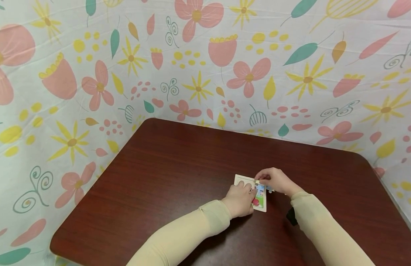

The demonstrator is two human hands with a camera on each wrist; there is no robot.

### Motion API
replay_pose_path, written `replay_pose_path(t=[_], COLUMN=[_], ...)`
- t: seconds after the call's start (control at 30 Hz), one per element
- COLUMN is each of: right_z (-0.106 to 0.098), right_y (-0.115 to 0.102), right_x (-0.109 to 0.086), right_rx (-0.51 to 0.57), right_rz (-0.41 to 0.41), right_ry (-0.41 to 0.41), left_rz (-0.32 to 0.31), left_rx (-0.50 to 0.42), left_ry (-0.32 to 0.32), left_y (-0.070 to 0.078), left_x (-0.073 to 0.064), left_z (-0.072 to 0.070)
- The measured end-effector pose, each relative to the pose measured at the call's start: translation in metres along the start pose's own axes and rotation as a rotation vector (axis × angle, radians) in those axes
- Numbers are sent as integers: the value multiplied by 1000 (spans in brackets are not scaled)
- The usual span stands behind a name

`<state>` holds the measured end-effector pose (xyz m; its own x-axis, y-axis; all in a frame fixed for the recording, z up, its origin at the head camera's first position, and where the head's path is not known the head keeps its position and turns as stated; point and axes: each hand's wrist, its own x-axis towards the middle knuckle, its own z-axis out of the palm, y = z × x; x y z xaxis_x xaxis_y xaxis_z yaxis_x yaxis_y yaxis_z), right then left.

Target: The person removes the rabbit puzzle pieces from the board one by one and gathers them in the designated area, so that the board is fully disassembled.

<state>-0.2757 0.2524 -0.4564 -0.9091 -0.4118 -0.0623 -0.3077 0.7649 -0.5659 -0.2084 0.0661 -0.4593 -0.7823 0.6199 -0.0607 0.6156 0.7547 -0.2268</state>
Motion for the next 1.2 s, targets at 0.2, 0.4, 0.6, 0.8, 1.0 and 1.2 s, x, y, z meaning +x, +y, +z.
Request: replay_pose_path(t=[0.2,0.4,0.6,0.8,1.0,1.2], right_z=[-7,-14,-18,-24,-31,-39], right_y=[1,5,12,18,30,43], right_x=[-5,-14,-21,-25,-35,-47], right_rx=[56,74,68,43,43,-8], right_rz=[15,115,145,94,126,119], right_ry=[36,27,33,62,44,32], left_rz=[-3,-6,-9,-12,-9,-6], left_rx=[-1,-15,-12,0,15,13], left_ry=[6,3,0,-10,-12,-21], left_y=[0,0,0,1,1,2], left_x=[0,0,1,2,1,1], left_z=[0,0,1,2,1,1])
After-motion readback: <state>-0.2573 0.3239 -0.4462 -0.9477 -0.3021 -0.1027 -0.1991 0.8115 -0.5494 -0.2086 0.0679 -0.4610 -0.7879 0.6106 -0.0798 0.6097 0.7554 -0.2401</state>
